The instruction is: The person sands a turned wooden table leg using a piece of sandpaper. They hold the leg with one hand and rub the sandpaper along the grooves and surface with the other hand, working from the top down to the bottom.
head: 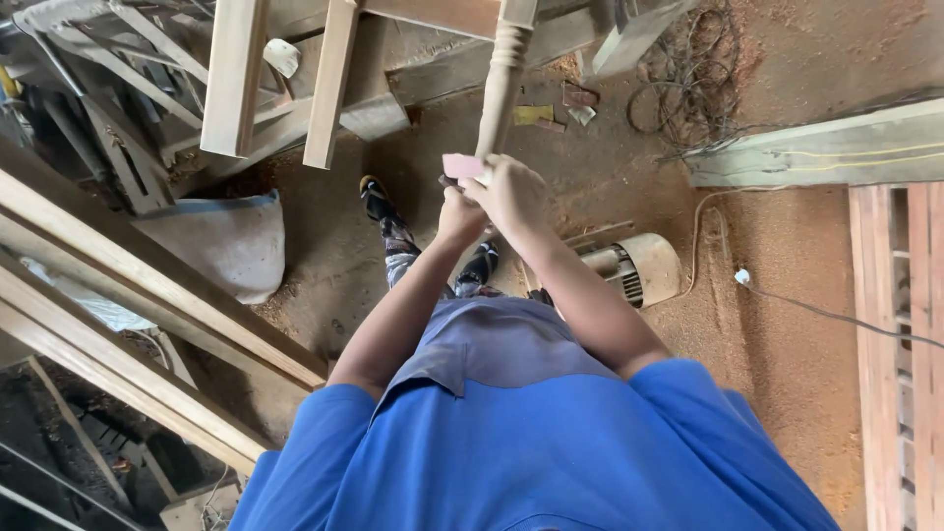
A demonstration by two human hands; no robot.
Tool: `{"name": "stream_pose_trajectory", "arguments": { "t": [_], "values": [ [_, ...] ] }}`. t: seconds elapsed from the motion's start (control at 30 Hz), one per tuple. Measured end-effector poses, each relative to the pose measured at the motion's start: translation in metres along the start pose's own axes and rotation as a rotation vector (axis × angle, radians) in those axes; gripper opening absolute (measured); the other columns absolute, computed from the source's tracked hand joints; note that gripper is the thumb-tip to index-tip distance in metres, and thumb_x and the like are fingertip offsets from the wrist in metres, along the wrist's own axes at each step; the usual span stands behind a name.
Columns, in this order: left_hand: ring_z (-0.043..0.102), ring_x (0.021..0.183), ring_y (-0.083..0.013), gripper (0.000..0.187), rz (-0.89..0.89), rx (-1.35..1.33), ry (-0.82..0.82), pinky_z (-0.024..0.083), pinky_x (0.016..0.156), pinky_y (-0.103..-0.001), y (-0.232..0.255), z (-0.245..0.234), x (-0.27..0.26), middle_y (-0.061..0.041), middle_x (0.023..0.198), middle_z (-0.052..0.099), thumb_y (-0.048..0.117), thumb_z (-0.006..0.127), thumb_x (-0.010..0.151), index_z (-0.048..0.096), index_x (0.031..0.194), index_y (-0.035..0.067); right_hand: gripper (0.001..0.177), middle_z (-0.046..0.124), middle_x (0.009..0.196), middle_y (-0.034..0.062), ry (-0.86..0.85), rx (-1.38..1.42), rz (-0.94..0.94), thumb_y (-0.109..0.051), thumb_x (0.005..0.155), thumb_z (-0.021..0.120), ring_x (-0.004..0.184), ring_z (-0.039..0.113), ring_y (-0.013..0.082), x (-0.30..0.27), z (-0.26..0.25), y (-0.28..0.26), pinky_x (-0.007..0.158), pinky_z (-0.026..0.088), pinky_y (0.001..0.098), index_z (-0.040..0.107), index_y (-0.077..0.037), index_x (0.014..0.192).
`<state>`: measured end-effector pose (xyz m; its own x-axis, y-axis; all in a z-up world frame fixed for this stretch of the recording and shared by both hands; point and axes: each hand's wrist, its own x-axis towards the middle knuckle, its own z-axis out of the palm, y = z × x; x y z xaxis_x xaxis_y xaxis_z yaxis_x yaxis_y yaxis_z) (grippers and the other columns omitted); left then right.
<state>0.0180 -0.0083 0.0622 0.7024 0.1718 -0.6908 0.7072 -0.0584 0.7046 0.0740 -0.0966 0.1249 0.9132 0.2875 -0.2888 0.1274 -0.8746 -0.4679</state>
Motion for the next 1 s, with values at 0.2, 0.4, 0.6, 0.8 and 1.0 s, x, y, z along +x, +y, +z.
{"name": "stream_pose_trajectory", "arguments": {
  "t": [0.2, 0.4, 0.6, 0.8, 1.0],
  "values": [
    [0.075, 0.058, -0.0217, 0.041, -0.027, -0.024, -0.008, 0.059, 0.075, -0.031, 0.002, 0.002, 0.005, -0.01, 0.062, 0.07, 0.026, 0.08, 0.069, 0.057, 0.089, -0.002, 0.023, 0.075, 0.087, 0.002, 0.029, -0.065, -0.009, -0.048, 0.087, 0.066, 0.092, 0.075, 0.0284, 0.036, 0.046, 0.008, 0.086, 0.055, 0.0451, 0.071, -0.027, 0.094],
    [0.075, 0.058, -0.0222, 0.043, -0.012, -0.012, -0.002, 0.059, 0.075, -0.032, 0.0, 0.001, 0.0, -0.01, 0.064, 0.071, 0.026, 0.08, 0.069, 0.056, 0.091, -0.003, 0.032, 0.077, 0.102, 0.007, -0.002, -0.003, -0.002, -0.047, 0.09, 0.07, 0.105, 0.072, 0.0297, 0.002, 0.018, 0.014, 0.099, 0.045, 0.0484, 0.072, -0.022, 0.109],
    [0.075, 0.059, -0.0228, 0.045, -0.051, -0.016, -0.009, 0.059, 0.076, -0.033, 0.0, 0.003, 0.013, -0.011, 0.065, 0.071, 0.026, 0.08, 0.07, 0.055, 0.092, -0.004, 0.029, 0.076, 0.097, -0.006, 0.121, 0.257, -0.013, -0.05, 0.103, 0.049, 0.093, 0.07, 0.0134, 0.022, 0.027, -0.006, 0.093, 0.04, 0.028, 0.069, -0.031, 0.091],
    [0.076, 0.059, -0.0233, 0.047, -0.022, -0.007, 0.006, 0.06, 0.076, -0.034, 0.003, -0.001, -0.001, -0.011, 0.066, 0.071, 0.026, 0.081, 0.07, 0.054, 0.094, -0.004, 0.039, 0.076, 0.092, 0.0054, 0.184, 0.373, 0.075, -0.049, 0.073, 0.085, 0.098, 0.073, 0.0327, 0.0, 0.047, 0.044, 0.08, 0.058, 0.0493, 0.073, -0.02, 0.096],
    [0.076, 0.06, -0.0239, 0.05, -0.034, 0.012, -0.021, 0.06, 0.077, -0.035, 0.004, 0.003, 0.003, -0.012, 0.067, 0.071, 0.027, 0.081, 0.071, 0.053, 0.096, -0.005, 0.051, 0.077, 0.092, 0.0067, 0.255, 0.091, 0.044, -0.051, 0.073, 0.08, 0.091, 0.076, 0.0336, 0.022, 0.045, 0.019, 0.086, 0.053, 0.0456, 0.053, -0.02, 0.103]
  ]
}}
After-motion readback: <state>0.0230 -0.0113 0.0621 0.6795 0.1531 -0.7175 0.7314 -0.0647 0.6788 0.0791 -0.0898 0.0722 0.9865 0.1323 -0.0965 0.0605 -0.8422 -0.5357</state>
